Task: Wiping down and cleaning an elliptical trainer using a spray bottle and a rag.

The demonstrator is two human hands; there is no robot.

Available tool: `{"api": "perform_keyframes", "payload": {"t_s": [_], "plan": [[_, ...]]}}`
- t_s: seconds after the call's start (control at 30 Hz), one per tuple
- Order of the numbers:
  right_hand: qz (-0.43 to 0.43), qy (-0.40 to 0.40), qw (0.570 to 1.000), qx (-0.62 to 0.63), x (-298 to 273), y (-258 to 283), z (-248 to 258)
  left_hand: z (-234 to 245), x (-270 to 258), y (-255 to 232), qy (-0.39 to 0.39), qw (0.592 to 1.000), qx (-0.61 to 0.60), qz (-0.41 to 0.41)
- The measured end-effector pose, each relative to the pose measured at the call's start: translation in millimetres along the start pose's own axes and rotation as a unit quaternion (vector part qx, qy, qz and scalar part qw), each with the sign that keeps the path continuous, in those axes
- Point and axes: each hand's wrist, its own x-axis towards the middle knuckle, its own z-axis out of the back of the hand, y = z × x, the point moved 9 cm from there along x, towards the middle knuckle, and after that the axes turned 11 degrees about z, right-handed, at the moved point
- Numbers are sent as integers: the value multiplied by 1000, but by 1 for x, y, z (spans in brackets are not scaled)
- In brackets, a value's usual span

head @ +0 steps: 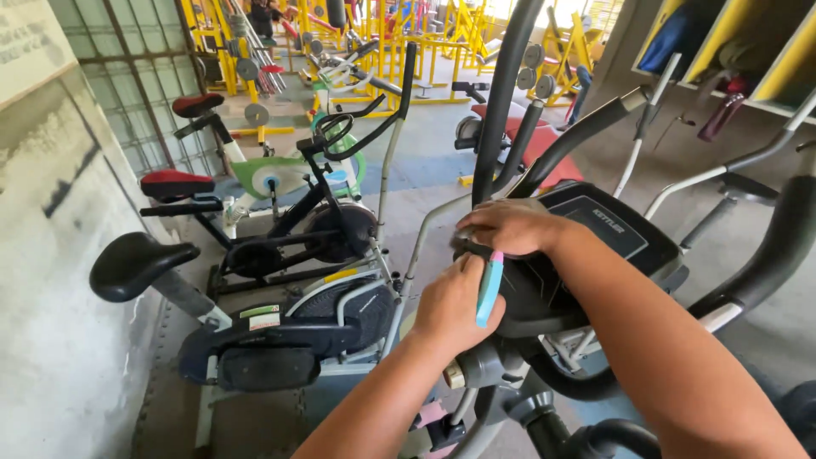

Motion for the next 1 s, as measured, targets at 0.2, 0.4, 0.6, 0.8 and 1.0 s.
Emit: {"api": "perform_keyframes", "payload": {"t_s": [0.2, 0.4, 0.6, 0.8, 1.0], "plan": [[-93, -104, 988, 59, -14, -35, 17, 1, 3, 18, 5, 999, -15, 34], [-154, -71, 979, -116, -2, 7, 7, 27, -1, 41, -1, 996, -84, 36], [85, -97, 991, -44, 1, 132, -7, 77, -2, 73, -14, 990, -133, 42], [204, -99, 973, -41, -79, 191, 1, 111, -15, 92, 20, 990, -136, 45], [152, -87, 983, -54, -106, 192, 6, 107, -25, 96, 36, 989, -138, 38]]}}
